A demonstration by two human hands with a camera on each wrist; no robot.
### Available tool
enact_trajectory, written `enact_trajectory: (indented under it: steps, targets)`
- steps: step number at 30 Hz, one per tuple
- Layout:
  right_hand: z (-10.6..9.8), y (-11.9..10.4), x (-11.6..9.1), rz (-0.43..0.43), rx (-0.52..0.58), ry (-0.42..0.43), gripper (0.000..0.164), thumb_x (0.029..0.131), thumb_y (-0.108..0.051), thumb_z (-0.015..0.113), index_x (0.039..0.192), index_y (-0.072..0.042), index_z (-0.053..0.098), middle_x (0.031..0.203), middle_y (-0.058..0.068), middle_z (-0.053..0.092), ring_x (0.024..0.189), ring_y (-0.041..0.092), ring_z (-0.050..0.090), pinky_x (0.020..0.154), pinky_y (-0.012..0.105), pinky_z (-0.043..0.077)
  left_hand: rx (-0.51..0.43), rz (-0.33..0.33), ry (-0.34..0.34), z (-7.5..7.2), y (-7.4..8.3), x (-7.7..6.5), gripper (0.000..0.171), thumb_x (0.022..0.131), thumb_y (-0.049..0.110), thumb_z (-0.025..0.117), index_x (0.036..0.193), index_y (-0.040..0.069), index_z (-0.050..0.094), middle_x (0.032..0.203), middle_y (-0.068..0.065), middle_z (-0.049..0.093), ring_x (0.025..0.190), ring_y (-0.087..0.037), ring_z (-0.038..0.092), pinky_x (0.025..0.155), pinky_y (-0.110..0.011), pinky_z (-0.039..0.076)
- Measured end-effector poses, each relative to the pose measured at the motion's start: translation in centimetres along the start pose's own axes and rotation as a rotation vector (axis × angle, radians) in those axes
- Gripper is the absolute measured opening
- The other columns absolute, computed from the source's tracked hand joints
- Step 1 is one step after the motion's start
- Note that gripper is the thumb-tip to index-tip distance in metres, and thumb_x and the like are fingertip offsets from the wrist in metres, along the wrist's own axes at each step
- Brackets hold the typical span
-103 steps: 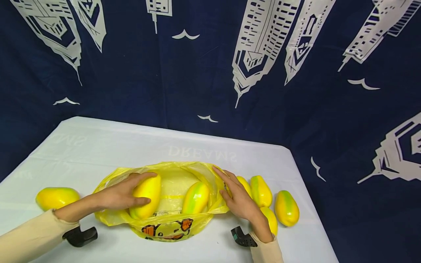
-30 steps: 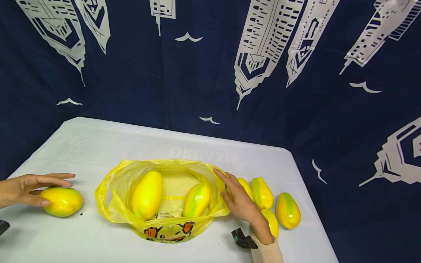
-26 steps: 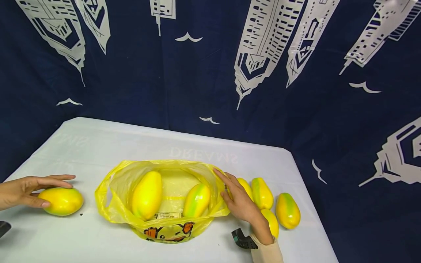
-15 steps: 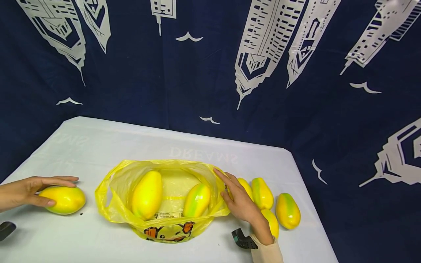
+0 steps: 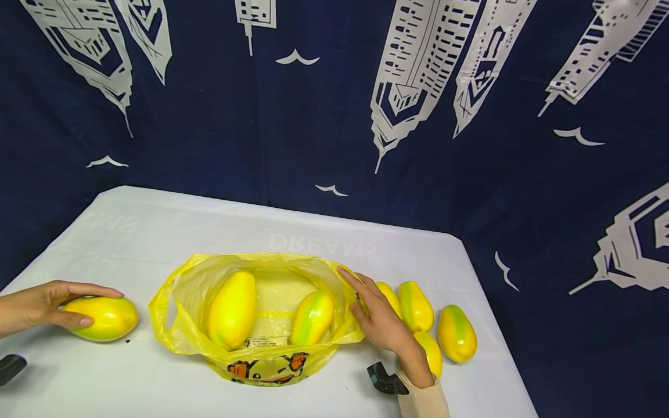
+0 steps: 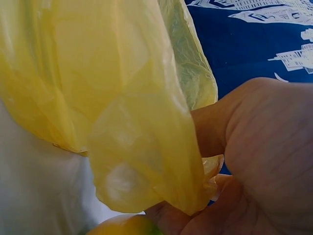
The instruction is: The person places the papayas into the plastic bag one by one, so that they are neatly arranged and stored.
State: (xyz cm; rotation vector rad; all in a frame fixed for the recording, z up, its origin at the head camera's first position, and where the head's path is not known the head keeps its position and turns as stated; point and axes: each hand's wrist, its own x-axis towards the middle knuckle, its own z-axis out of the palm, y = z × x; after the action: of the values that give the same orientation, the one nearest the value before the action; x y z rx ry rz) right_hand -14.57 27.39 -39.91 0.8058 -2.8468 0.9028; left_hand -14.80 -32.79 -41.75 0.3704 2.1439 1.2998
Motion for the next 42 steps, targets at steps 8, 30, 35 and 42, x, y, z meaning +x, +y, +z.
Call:
enact_trajectory:
  steps: [8, 30, 35, 42]
  targets:
    - [-0.1, 0.0, 0.0, 0.017, 0.009, -0.006, 0.075, 0.097, 0.005, 0.057, 0.158, -0.027, 0.03, 0.156, 0.012, 0.041, 0.141, 0.038, 0.042, 0.109, 0.059, 0.041, 0.09, 0.02, 0.075, -0.3, 0.9, 0.0, 0.055, 0.095, 0.016, 0.067, 0.147, 0.011, 0.05, 0.132, 0.029, 0.057, 0.113, 0.016, 0.047, 0.083, -0.011, 0.043]
    - [-0.2, -0.1, 0.1, 0.007, 0.01, -0.007, 0.074, 0.097, 0.004, 0.058, 0.158, -0.027, 0.03, 0.157, 0.012, 0.04, 0.141, 0.038, 0.043, 0.108, 0.058, 0.043, 0.23, 0.079, 0.282, 0.3, 9.1, -0.3, 0.051, 0.1, 0.024, 0.063, 0.148, 0.022, 0.048, 0.133, 0.014, 0.057, 0.107, -0.006, 0.055, 0.079, -0.024, 0.052]
    - [-0.2, -0.2, 0.1, 0.007, 0.016, -0.004, 0.075, 0.097, 0.005, 0.058, 0.158, -0.027, 0.03, 0.158, 0.011, 0.039, 0.141, 0.038, 0.042, 0.108, 0.059, 0.042, 0.25, 0.085, 0.286, 0.6, 10.7, -0.1, 0.055, 0.098, 0.026, 0.065, 0.15, 0.026, 0.046, 0.14, 0.006, 0.052, 0.109, -0.007, 0.055, 0.079, -0.024, 0.052]
    - [0.0, -0.1, 0.1, 0.022, 0.009, -0.01, 0.075, 0.097, 0.004, 0.058, 0.158, -0.029, 0.029, 0.157, 0.011, 0.04, 0.14, 0.037, 0.044, 0.108, 0.059, 0.043, 0.252, 0.128, 0.24, 2.0, 14.1, 0.7, 0.056, 0.095, 0.029, 0.069, 0.147, 0.031, 0.049, 0.144, -0.001, 0.052, 0.112, -0.014, 0.055, 0.082, -0.028, 0.055]
